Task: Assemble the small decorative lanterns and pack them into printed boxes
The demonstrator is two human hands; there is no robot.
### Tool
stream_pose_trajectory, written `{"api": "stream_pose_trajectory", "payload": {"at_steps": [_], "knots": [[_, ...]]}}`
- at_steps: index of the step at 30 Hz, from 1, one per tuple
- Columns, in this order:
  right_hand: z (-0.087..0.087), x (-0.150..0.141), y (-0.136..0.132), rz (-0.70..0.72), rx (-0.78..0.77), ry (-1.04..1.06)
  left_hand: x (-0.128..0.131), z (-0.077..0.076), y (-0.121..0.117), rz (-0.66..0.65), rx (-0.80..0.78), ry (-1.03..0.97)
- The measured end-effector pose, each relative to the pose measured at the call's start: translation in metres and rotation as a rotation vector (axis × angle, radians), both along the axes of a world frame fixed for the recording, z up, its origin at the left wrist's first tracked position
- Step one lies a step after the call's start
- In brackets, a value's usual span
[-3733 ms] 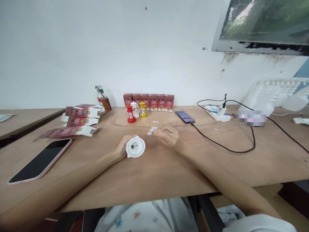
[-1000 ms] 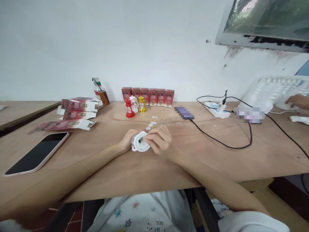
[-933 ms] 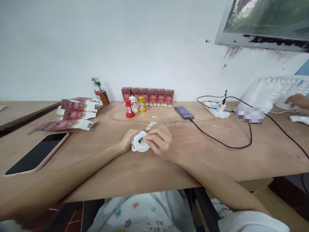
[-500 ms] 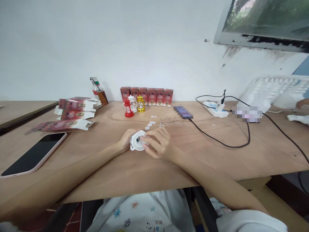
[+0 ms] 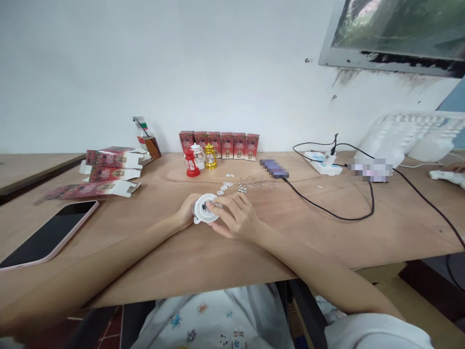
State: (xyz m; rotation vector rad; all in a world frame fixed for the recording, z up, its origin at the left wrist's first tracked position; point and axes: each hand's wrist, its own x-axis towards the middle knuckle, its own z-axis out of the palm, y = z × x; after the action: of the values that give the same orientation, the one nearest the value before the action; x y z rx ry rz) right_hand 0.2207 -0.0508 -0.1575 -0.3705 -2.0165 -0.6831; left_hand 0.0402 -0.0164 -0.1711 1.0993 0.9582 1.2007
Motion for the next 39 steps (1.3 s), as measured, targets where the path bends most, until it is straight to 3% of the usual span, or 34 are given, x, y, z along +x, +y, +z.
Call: {"api": "stream_pose_trajectory", "payload": {"at_steps": [12,17,20,23,27,30,39], "knots": [[-0.002,-0.002,0.001,-0.105,0.007,-0.027,-0.003,-0.003,0.005,0.014,-0.057,-0.074],[-0.005,0.004,0.01,-0.049,-0.005,0.057,-0.001,0.003,0.004,0.019,-0.113,-0.14],[-0.008,0.015,0.024,-0.076,-0.072,0.203,-0.002,0.007,0.004,0.01,-0.148,-0.187],[-0.015,0.027,0.046,-0.19,-0.212,0.23,-0.003,0.009,0.004,0.015,-0.174,-0.228],[-0.028,0.031,0.077,-0.378,-0.439,0.086,-0.002,0.009,0.003,0.028,-0.197,-0.259],[-0.031,0.022,0.092,-0.429,-0.572,-0.089,-0.001,0.01,0.002,0.038,-0.202,-0.268],[-0.026,0.006,0.099,-0.186,-0.649,-0.361,-0.002,0.01,0.001,0.023,-0.201,-0.23]]}}
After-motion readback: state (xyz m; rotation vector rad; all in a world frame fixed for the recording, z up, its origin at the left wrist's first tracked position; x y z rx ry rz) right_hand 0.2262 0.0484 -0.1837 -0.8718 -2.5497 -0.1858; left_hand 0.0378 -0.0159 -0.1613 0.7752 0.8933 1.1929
